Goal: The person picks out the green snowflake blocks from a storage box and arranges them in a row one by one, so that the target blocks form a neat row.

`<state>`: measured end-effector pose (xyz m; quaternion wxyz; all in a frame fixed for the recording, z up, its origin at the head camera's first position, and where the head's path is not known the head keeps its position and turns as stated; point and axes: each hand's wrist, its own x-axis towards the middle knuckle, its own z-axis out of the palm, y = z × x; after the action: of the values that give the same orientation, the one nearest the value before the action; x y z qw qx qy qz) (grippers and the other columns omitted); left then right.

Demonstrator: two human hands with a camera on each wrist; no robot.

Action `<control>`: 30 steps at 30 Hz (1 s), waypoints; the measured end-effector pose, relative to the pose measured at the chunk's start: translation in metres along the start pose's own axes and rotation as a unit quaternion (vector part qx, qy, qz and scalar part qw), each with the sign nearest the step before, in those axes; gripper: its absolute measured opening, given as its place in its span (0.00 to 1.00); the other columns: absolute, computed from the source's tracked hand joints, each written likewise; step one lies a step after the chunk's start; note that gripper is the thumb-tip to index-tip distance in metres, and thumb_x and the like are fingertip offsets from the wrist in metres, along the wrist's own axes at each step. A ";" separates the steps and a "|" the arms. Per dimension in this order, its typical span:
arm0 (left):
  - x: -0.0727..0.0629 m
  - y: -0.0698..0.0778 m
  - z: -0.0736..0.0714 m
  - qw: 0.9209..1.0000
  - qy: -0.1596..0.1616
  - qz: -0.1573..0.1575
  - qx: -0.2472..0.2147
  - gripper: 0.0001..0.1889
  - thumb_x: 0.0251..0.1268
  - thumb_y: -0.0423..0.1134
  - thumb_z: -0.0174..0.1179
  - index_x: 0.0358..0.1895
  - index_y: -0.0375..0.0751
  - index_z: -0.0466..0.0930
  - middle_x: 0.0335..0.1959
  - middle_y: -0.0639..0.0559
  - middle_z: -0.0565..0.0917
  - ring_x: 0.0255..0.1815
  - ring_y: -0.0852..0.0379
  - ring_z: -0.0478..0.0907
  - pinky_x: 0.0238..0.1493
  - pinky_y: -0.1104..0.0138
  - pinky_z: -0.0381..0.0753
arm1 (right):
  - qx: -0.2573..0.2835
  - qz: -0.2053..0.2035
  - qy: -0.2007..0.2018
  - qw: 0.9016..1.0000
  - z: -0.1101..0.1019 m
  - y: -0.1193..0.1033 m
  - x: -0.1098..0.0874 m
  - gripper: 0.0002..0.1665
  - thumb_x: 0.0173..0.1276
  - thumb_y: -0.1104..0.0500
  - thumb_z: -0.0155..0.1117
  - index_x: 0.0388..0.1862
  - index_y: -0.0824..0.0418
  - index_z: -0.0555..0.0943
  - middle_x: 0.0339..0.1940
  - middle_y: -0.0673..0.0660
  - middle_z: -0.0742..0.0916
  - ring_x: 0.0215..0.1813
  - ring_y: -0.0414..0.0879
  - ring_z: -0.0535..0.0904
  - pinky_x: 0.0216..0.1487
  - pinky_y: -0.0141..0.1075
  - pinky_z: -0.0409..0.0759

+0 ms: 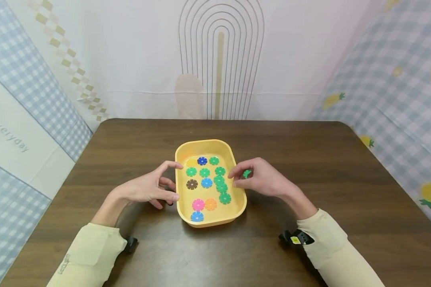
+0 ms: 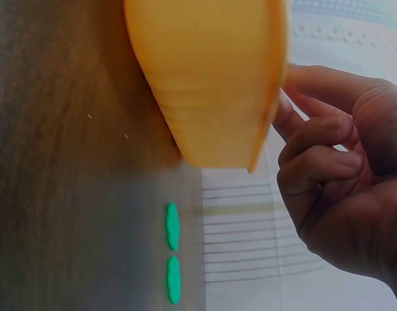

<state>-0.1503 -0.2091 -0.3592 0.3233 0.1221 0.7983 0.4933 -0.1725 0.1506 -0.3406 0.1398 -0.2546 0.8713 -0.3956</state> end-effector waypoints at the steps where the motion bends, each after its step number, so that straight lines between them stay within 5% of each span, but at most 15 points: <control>1: 0.000 0.000 0.000 1.000 -0.001 0.000 -0.001 0.46 0.70 0.43 0.73 0.79 0.57 0.47 0.62 0.35 0.80 0.44 0.45 0.87 0.43 0.52 0.89 | -0.010 -0.003 -0.007 1.000 0.003 -0.001 0.001 0.12 0.67 0.61 0.77 0.48 0.59 0.91 0.40 0.49 0.91 0.44 0.51 0.81 0.44 0.38 0.83; 16: 0.002 -0.001 0.000 1.000 0.002 -0.001 0.001 0.46 0.70 0.44 0.73 0.79 0.58 0.47 0.61 0.36 0.80 0.44 0.45 0.86 0.43 0.52 0.89 | -0.132 0.012 -0.115 0.984 0.026 -0.014 0.014 0.12 0.65 0.62 0.79 0.46 0.55 0.90 0.31 0.46 0.85 0.36 0.44 0.79 0.38 0.35 0.82; 30: 0.003 0.001 0.000 1.000 0.006 -0.010 0.006 0.46 0.70 0.44 0.73 0.79 0.58 0.47 0.63 0.35 0.79 0.45 0.45 0.87 0.44 0.52 0.90 | -0.251 0.083 -0.103 0.959 0.039 -0.029 0.025 0.08 0.59 0.60 0.81 0.35 0.53 0.88 0.30 0.51 0.83 0.36 0.47 0.77 0.32 0.37 0.77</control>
<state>-0.1525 -0.2071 -0.3593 0.3226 0.1133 0.8043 0.4860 -0.1658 0.0966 -0.3447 0.1930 -0.2472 0.9415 -0.1232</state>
